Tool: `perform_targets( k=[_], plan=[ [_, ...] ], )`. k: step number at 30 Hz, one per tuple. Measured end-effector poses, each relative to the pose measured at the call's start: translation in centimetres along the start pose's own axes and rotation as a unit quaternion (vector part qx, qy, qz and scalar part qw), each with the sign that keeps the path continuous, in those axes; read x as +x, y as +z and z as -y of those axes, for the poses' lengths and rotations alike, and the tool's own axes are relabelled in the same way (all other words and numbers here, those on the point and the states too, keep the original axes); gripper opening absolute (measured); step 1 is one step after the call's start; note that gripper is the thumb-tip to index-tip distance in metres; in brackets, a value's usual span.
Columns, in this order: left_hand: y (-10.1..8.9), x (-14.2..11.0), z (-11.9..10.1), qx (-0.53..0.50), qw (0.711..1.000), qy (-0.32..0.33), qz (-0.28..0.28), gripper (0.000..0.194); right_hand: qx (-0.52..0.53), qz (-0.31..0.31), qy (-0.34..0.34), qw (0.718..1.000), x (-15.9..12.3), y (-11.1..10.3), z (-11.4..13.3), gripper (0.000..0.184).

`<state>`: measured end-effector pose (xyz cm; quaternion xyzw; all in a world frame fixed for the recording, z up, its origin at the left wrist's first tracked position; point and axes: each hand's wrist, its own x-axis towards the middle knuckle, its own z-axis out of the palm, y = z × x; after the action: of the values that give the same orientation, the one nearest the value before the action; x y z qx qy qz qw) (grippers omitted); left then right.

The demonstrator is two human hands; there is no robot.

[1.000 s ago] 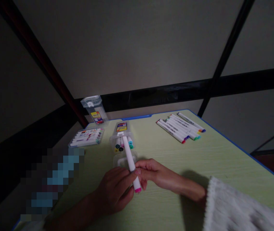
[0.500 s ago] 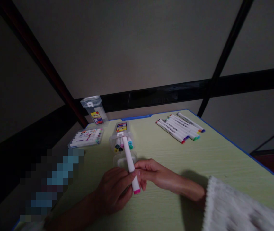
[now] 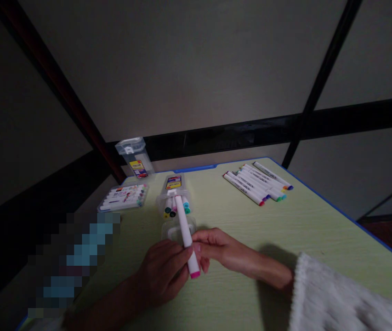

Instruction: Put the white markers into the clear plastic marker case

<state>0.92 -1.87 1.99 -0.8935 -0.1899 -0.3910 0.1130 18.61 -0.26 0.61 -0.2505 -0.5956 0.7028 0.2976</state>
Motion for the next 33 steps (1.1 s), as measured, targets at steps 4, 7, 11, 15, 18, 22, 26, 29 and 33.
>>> perform_targets(
  k=[4, 7, 11, 15, 18, 22, 26, 29, 33],
  plan=[
    [0.1, 0.0, 0.0, 0.005, 1.000, -0.010, 0.000, 0.013, 0.017, -0.017, -0.009, 1.000, 0.0, 0.0, -0.4, 0.032],
    [0.4, -0.3, 0.0, -0.010, 1.000, -0.013, -0.010, 0.016, 0.027, -0.030, -0.017, 0.999, 0.0, 0.0, -0.5, 0.031],
    [0.4, -0.4, 0.0, -0.021, 1.000, -0.011, -0.016, 0.023, 0.006, -0.026, -0.011, 1.000, 0.0, 0.2, -0.2, 0.032],
    [0.2, -0.1, 0.0, -0.001, 1.000, -0.026, -0.014, 0.017, -0.003, -0.022, -0.009, 1.000, 0.0, 0.2, 0.0, 0.033],
    [0.1, -0.1, 0.0, -0.001, 0.999, -0.041, -0.004, 0.014, 0.014, -0.004, -0.011, 1.000, 0.1, 0.1, 0.0, 0.033],
    [0.1, -0.2, 0.1, -0.001, 0.998, -0.062, -0.001, 0.013, 0.019, 0.001, -0.018, 1.000, 0.1, 0.1, 0.0, 0.031],
    [0.0, -0.3, 0.1, 0.000, 0.997, -0.071, -0.003, 0.013, 0.022, -0.007, -0.026, 0.999, 0.1, 0.3, 0.0, 0.028],
    [0.0, -0.2, 0.1, 0.003, 0.997, -0.075, -0.007, 0.014, 0.034, -0.027, -0.039, 0.998, 0.1, 0.4, 0.3, 0.026],
    [-0.1, -0.1, 0.0, 0.013, 0.996, -0.086, -0.005, 0.014, 0.046, -0.059, -0.053, 0.996, 0.0, 0.6, 0.7, 0.025]
  ],
)
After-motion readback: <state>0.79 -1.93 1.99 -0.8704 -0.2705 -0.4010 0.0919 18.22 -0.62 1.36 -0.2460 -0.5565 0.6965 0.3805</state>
